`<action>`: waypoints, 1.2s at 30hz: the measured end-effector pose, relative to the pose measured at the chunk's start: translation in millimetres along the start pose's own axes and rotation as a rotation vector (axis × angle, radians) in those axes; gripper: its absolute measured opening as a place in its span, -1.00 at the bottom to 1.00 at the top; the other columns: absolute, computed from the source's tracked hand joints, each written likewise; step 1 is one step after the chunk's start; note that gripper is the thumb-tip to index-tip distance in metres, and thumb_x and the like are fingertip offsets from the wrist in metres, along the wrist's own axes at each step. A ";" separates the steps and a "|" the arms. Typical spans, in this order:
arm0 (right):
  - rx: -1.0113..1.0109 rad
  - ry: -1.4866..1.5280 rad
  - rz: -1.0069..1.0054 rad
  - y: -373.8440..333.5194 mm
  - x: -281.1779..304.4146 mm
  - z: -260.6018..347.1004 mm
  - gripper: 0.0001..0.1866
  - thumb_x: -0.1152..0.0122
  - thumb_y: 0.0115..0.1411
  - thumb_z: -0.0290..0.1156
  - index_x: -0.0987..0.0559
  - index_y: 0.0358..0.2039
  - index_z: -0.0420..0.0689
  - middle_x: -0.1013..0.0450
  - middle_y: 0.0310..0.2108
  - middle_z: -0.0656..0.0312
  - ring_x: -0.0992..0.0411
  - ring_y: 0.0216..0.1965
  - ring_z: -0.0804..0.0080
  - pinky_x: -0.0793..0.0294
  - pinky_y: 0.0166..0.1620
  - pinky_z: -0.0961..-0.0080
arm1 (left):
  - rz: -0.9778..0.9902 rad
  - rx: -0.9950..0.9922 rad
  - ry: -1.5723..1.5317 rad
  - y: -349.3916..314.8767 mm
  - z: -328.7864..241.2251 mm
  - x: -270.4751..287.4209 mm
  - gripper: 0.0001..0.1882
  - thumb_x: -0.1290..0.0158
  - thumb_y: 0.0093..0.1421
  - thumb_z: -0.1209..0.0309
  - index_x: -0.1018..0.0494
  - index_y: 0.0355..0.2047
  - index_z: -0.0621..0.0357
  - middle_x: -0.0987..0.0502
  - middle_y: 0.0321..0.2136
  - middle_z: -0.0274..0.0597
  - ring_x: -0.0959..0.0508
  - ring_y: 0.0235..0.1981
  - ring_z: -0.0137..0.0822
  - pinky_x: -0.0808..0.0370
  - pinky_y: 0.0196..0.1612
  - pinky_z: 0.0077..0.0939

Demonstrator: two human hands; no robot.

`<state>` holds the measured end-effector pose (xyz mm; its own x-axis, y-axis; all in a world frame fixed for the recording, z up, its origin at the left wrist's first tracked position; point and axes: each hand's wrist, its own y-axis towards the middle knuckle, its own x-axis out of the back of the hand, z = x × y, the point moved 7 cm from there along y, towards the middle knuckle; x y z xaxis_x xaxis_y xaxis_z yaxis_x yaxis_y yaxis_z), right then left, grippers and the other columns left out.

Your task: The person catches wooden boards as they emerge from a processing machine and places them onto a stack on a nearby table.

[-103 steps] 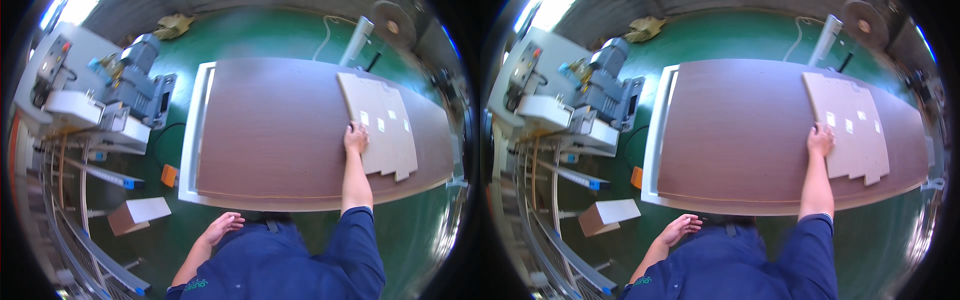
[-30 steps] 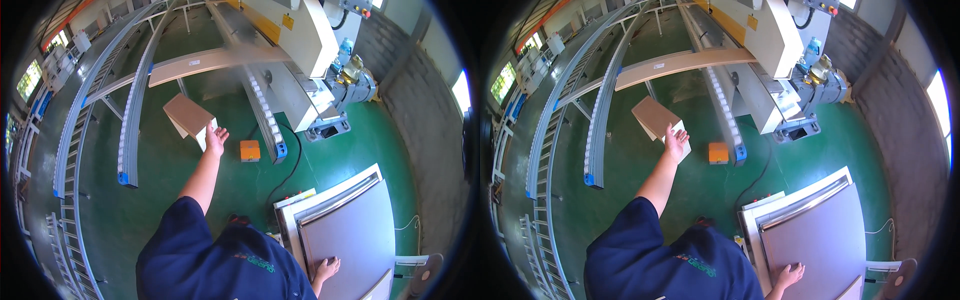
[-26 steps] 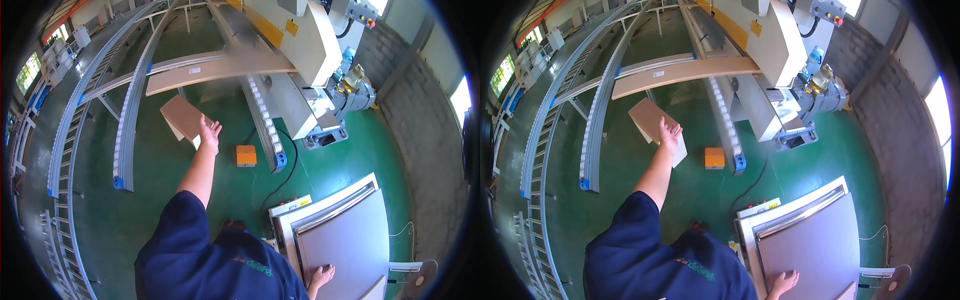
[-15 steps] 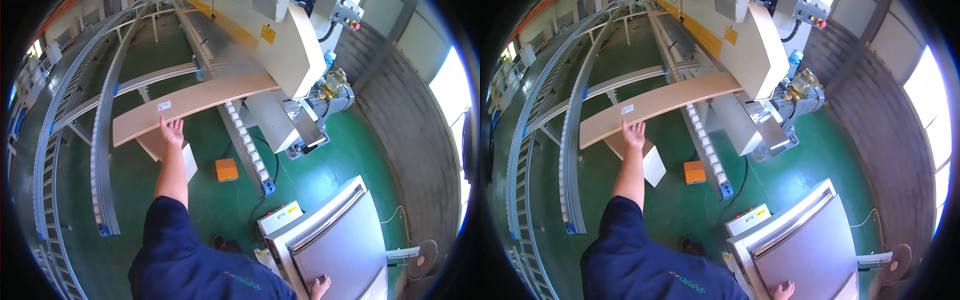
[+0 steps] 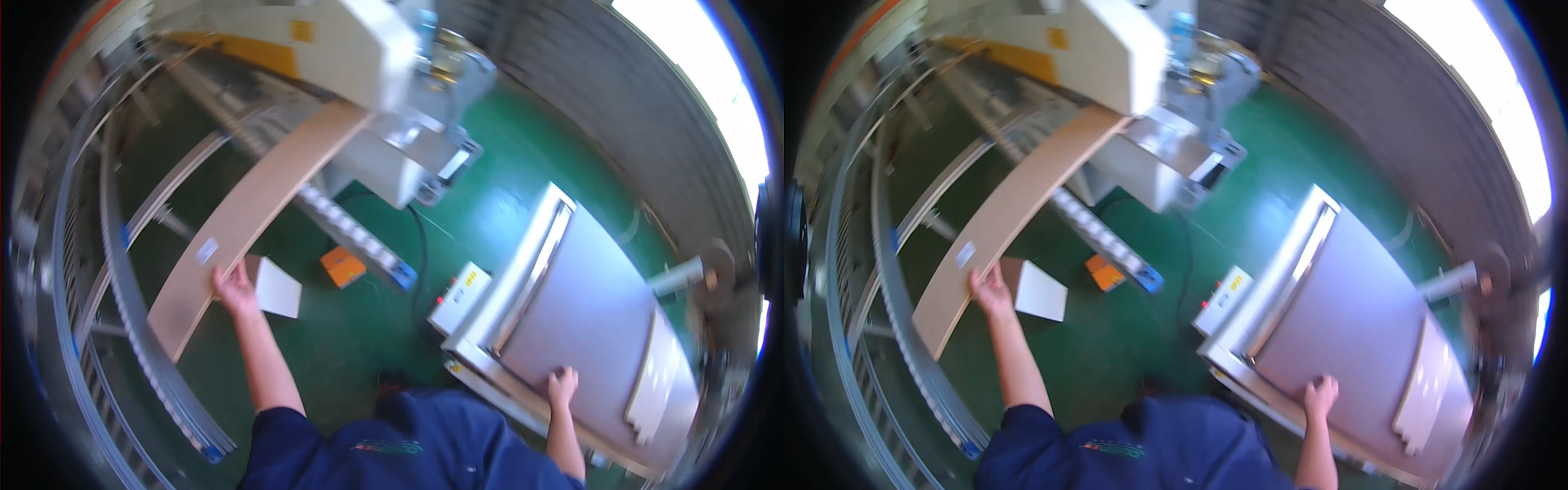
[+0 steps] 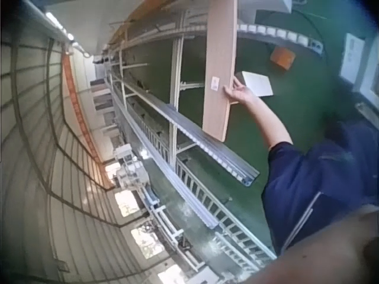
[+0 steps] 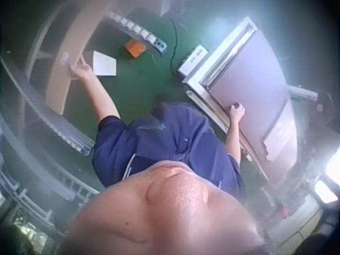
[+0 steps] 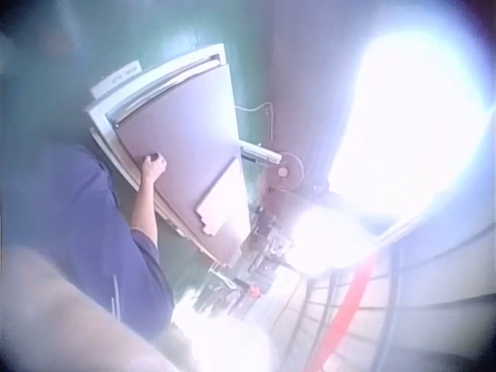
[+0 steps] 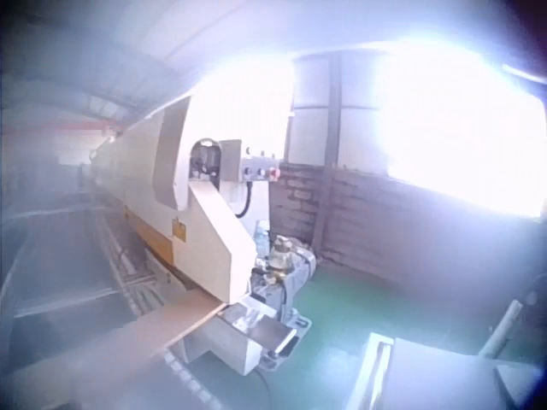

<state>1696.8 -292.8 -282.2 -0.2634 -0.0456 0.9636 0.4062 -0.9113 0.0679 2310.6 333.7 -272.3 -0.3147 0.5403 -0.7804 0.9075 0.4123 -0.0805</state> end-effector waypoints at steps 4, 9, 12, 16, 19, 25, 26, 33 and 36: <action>0.016 0.001 -0.018 13.0 2.3 36.6 -0.59 -0.21 -0.06 -0.33 -0.51 -0.15 -0.20 -0.40 -0.11 -0.09 -0.33 -0.04 -0.08 -0.34 0.07 0.16 | -0.012 0.053 0.061 -47.2 -22.1 10.0 -0.51 0.01 0.24 0.30 -0.28 0.07 0.39 -0.37 0.05 0.01 -0.39 0.10 -0.14 -0.36 0.21 -0.25; 0.049 0.125 -0.005 18.0 -10.5 65.0 -0.54 -0.22 -0.04 -0.34 -0.49 -0.08 -0.16 -0.36 -0.02 -0.05 -0.26 0.06 -0.04 -0.27 0.14 0.17 | -0.087 0.089 0.096 -112.9 -15.6 7.1 -0.44 -0.06 0.20 0.30 -0.23 0.13 0.35 -0.30 0.11 -0.02 -0.33 0.16 -0.18 -0.33 0.23 -0.31; 0.107 0.285 0.016 17.1 -8.2 89.6 -0.55 -0.23 -0.02 -0.36 -0.49 -0.06 -0.18 -0.39 -0.05 -0.03 -0.28 0.05 -0.01 -0.27 0.14 0.22 | -0.103 0.161 0.097 -151.7 -16.7 10.2 -0.45 -0.07 0.20 0.30 -0.24 0.13 0.34 -0.33 0.08 -0.01 -0.35 0.14 -0.19 -0.36 0.19 -0.34; 0.156 0.456 0.053 18.3 -7.7 113.4 -0.56 -0.22 0.02 -0.36 -0.49 -0.06 -0.20 -0.39 -0.04 -0.03 -0.31 0.04 0.01 -0.29 0.13 0.25 | 0.030 0.228 0.112 -200.2 -14.5 -9.3 -0.49 -0.04 0.20 0.32 -0.27 0.10 0.34 -0.38 0.03 -0.02 -0.41 0.08 -0.19 -0.43 0.12 -0.38; 0.197 0.591 0.067 22.5 -2.3 125.0 -0.56 -0.21 0.05 -0.37 -0.48 -0.04 -0.22 -0.39 -0.04 -0.03 -0.33 0.03 0.05 -0.31 0.12 0.28 | 0.085 0.239 0.155 -230.4 -17.0 -35.8 -0.49 -0.04 0.20 0.30 -0.28 0.09 0.34 -0.39 0.03 -0.02 -0.43 0.05 -0.18 -0.46 0.07 -0.39; -0.084 1.094 0.023 61.1 25.8 76.0 -0.64 -0.12 0.23 -0.43 -0.43 0.04 -0.21 -0.39 -0.09 0.19 -0.33 -0.03 0.46 -0.33 0.08 0.53 | 0.224 0.281 0.238 -274.7 -30.8 -104.7 -0.49 -0.01 0.20 0.27 -0.30 0.06 0.38 -0.43 -0.01 -0.01 -0.46 0.00 -0.19 -0.48 0.03 -0.38; -0.109 1.128 -0.008 71.0 30.6 55.8 -0.62 -0.11 0.24 -0.43 -0.40 0.06 -0.22 -0.38 -0.07 0.18 -0.33 0.00 0.45 -0.31 0.10 0.53 | 0.225 0.299 0.246 -285.8 -30.7 -118.9 -0.49 -0.03 0.18 0.28 -0.31 0.04 0.38 -0.45 -0.05 -0.02 -0.49 -0.04 -0.20 -0.51 -0.03 -0.40; -0.350 1.155 -0.062 78.9 82.5 -57.5 -0.55 -0.06 0.28 -0.30 -0.38 0.08 -0.34 -0.41 0.00 0.01 -0.34 0.05 0.35 -0.31 0.09 0.47 | 0.345 0.465 0.406 -343.6 -35.6 -193.9 -0.51 -0.05 0.15 0.24 -0.34 0.02 0.31 -0.48 -0.08 -0.07 -0.55 -0.14 -0.25 -0.60 -0.18 -0.46; -0.434 1.138 -0.152 61.2 94.8 -150.3 -0.61 -0.07 0.27 -0.30 -0.46 0.01 -0.31 -0.49 -0.18 0.14 -0.41 -0.16 0.48 -0.39 -0.08 0.53 | 0.443 0.605 0.438 -373.3 -4.6 -219.0 -0.48 -0.02 0.16 0.21 -0.32 0.06 0.26 -0.46 -0.03 -0.08 -0.51 -0.07 -0.22 -0.54 -0.09 -0.36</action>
<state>1565.1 -414.4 -225.6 -0.9848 -0.0596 0.1634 0.0364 -0.9893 -0.1413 2039.5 64.8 -68.6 0.1364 0.8438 -0.5190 0.9246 -0.2965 -0.2391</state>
